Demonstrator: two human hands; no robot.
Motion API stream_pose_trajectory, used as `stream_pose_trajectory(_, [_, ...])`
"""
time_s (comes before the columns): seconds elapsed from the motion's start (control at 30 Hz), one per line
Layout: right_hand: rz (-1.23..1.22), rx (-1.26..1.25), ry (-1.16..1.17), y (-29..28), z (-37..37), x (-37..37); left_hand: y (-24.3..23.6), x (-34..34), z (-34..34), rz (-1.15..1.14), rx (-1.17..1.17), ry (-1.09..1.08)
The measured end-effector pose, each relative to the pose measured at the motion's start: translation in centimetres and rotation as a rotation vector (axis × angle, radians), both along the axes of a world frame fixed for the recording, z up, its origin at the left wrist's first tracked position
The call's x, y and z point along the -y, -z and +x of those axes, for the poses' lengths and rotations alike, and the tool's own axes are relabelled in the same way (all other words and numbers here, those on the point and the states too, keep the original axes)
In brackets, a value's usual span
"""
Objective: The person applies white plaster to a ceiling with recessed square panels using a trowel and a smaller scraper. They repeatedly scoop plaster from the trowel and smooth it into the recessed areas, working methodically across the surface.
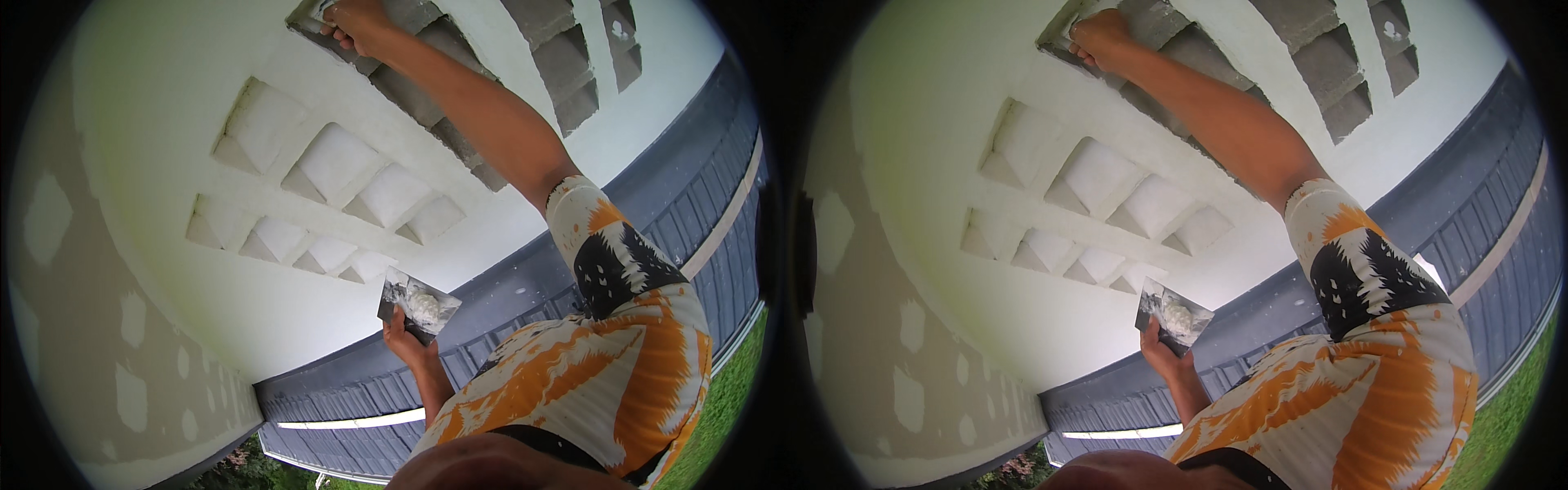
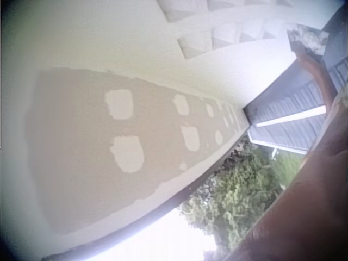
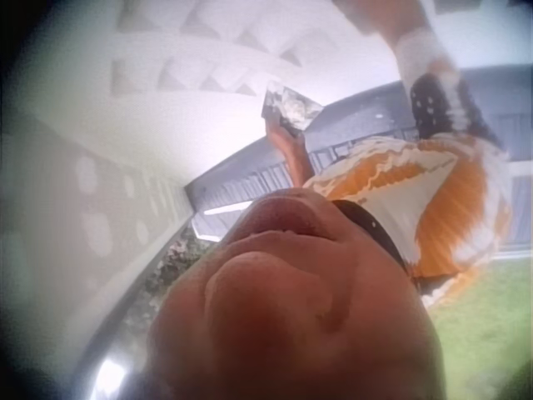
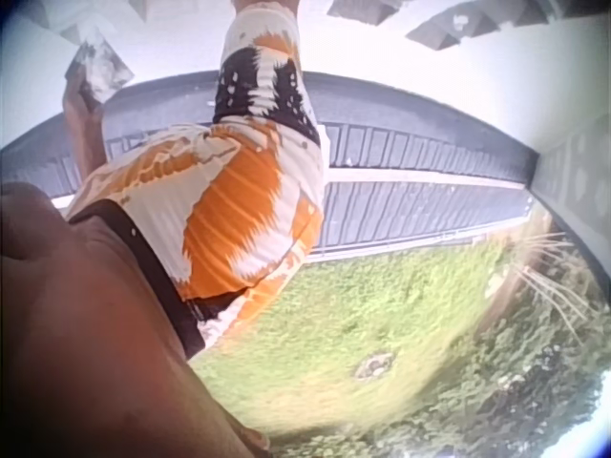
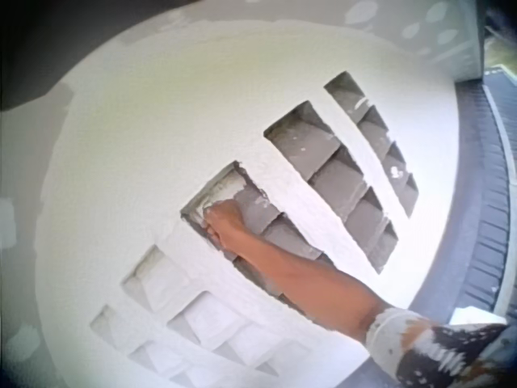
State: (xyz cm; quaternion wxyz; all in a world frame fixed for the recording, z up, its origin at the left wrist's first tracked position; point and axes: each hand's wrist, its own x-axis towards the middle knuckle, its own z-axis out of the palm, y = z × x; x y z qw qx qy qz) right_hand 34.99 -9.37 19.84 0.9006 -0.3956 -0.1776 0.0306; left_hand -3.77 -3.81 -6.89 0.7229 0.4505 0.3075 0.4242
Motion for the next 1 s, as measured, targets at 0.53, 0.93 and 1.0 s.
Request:
stream_pose_trajectory(0.53, [0.108,-0.036,-0.133,1.8,-1.4,2.7,0.4,-0.3,0.1,-0.039,0.017,-0.02])
stream_pose_trajectory(0.93, [0.113,0.045,-0.118,-1.2,-1.4,2.4,-0.3,0.3,0.4,-0.051,0.028,0.003])
stream_pose_trajectory(1.0, [0.21,0.188,-0.107,0.2,-4.7,3.2,0.3,-0.2,0.3,-0.049,0.034,0.014])
